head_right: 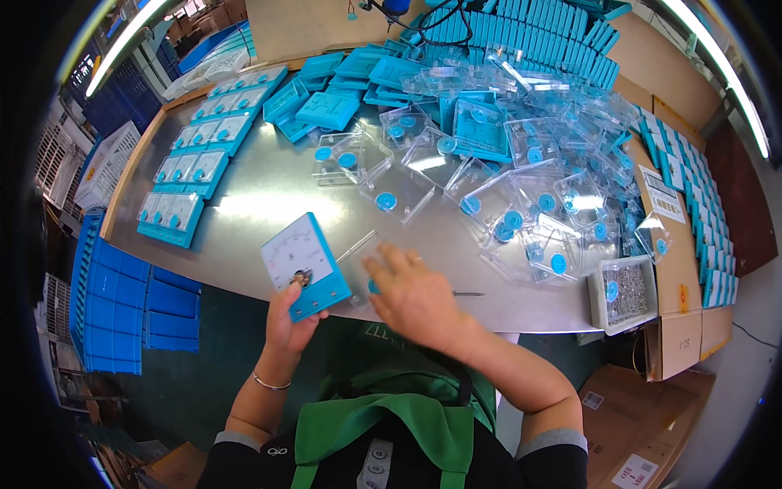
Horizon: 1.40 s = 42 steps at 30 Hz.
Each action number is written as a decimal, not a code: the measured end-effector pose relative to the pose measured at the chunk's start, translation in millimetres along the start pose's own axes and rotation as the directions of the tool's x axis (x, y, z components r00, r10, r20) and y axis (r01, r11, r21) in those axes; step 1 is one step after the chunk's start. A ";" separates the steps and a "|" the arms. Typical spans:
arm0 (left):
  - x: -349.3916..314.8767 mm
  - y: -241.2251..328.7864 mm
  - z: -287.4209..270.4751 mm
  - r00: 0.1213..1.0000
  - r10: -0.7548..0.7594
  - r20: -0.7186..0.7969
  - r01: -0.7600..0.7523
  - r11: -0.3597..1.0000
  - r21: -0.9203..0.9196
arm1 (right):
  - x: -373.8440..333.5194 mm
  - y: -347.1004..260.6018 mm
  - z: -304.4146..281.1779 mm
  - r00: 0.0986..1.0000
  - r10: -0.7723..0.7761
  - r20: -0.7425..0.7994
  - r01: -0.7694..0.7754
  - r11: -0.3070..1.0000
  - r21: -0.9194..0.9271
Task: The recorder is assembling and inspecting analog ammeters by attaching plastic covers and organizing them.
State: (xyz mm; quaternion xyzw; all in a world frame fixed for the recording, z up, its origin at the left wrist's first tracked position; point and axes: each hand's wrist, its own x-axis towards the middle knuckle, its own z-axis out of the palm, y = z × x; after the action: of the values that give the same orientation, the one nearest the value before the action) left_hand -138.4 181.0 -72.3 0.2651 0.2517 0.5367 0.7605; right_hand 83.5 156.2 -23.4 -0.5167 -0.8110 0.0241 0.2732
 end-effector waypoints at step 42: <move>12.1 -34.7 48.0 0.791 -0.525 0.316 0.593 0.785 -0.179 | -9.8 34.9 -50.4 0.938 0.245 0.247 -0.338 0.809 0.481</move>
State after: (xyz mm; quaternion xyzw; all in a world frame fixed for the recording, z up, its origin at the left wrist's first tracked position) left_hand -79.0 176.3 -61.7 0.1372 0.1466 0.2767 0.9397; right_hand 139.0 151.8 4.1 -0.5390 -0.7057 0.3270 0.3233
